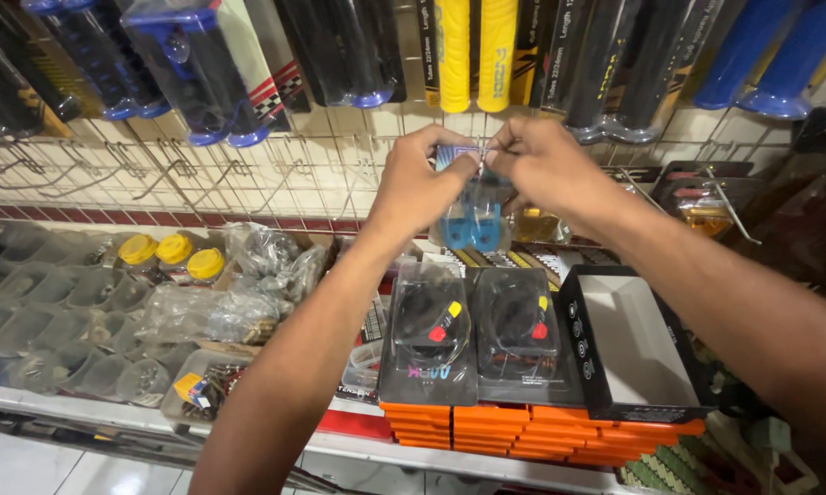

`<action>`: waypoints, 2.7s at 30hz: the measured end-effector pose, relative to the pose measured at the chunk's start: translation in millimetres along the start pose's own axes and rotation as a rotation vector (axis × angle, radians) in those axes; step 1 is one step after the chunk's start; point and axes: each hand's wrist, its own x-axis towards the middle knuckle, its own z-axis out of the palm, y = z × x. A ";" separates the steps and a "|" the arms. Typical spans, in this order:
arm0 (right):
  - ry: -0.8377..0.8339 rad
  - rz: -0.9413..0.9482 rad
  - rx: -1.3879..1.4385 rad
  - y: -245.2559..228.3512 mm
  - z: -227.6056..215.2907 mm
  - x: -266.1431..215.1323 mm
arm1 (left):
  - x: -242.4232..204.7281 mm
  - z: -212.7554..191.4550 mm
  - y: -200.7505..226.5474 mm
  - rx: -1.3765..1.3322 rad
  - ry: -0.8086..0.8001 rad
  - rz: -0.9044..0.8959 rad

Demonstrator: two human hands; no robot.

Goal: The person organizes motorcycle parts and accessories on a glass display counter and a wall rack, handling various packaged items one at a time and placing some into a cardboard box.

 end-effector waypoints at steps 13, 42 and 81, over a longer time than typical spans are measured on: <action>-0.041 0.055 0.036 -4.5 1.9 4.3 | 10.2 2.0 -16.8 -0.179 -0.084 -0.174; 0.046 0.074 -0.166 17.7 12.5 16.0 | 14.4 23.6 -22.8 0.395 -0.017 -0.190; 0.137 -0.368 -1.080 39.9 22.1 17.4 | 15.5 45.2 -66.9 0.682 -0.170 0.100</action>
